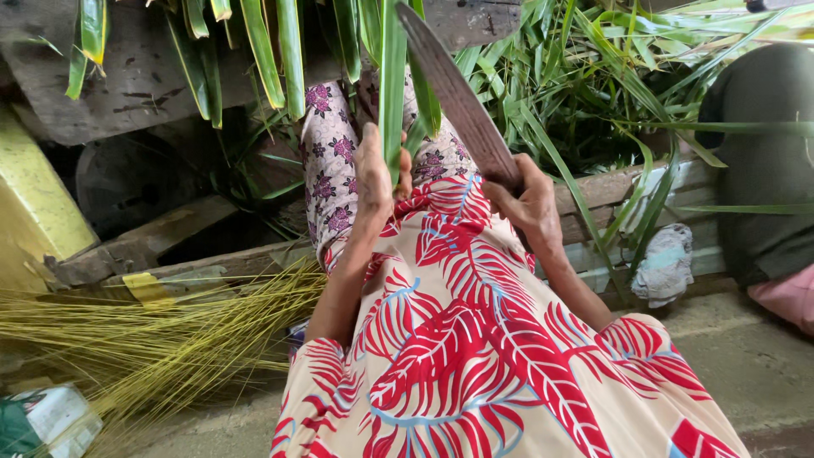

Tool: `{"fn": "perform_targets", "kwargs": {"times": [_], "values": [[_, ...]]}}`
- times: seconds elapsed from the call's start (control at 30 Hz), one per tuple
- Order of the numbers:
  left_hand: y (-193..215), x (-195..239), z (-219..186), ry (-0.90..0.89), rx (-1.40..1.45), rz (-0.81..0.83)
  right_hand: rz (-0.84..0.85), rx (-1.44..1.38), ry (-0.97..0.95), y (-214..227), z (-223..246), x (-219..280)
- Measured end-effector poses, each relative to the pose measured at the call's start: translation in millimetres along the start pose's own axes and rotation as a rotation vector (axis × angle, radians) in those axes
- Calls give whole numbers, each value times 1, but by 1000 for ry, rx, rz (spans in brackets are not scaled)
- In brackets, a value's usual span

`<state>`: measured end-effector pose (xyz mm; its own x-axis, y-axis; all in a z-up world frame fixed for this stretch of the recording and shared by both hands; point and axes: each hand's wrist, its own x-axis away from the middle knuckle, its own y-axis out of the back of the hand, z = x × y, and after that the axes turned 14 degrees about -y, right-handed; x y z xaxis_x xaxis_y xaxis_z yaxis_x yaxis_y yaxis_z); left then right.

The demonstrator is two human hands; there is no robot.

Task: The person sits on the floor and uses a large knife to split long green palm leaves into thin strips. They hold each leaf with one hand and draw the knife along its length to separate the fibers, then set the strips aside.

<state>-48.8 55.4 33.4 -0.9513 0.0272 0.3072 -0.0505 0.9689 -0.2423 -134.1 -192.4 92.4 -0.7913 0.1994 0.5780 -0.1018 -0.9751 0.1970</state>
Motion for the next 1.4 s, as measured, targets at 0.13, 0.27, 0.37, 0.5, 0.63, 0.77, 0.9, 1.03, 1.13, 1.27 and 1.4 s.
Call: {"fn": "perform_targets", "kwargs": {"times": [0.13,0.27,0.37,0.5,0.63,0.77,0.9,1.03,1.13,1.27,1.4], "values": [[15,13,5,-50,-24,-27,170,-64,16,-22,13,4],[13,29,7,-150,69,-110,348,-88,-36,-42,36,7],[17,43,11,-252,25,-104,530,-115,60,-56,29,-5],[41,50,75,-292,54,-82,628,-102,117,-66,46,-14],[12,50,-2,-207,189,-28,696,-133,96,-67,38,-21],[20,63,8,-129,162,91,776,-189,45,-70,62,-11],[22,64,-2,-134,183,124,822,-232,8,-71,87,2],[21,64,-12,-149,224,187,812,-318,-106,-69,93,17],[23,68,-5,-117,273,199,830,-399,-171,-68,94,19],[33,73,25,-30,312,176,890,-592,-234,-71,86,21],[0,68,-62,69,352,157,872,-690,-292,-71,78,20]]}}
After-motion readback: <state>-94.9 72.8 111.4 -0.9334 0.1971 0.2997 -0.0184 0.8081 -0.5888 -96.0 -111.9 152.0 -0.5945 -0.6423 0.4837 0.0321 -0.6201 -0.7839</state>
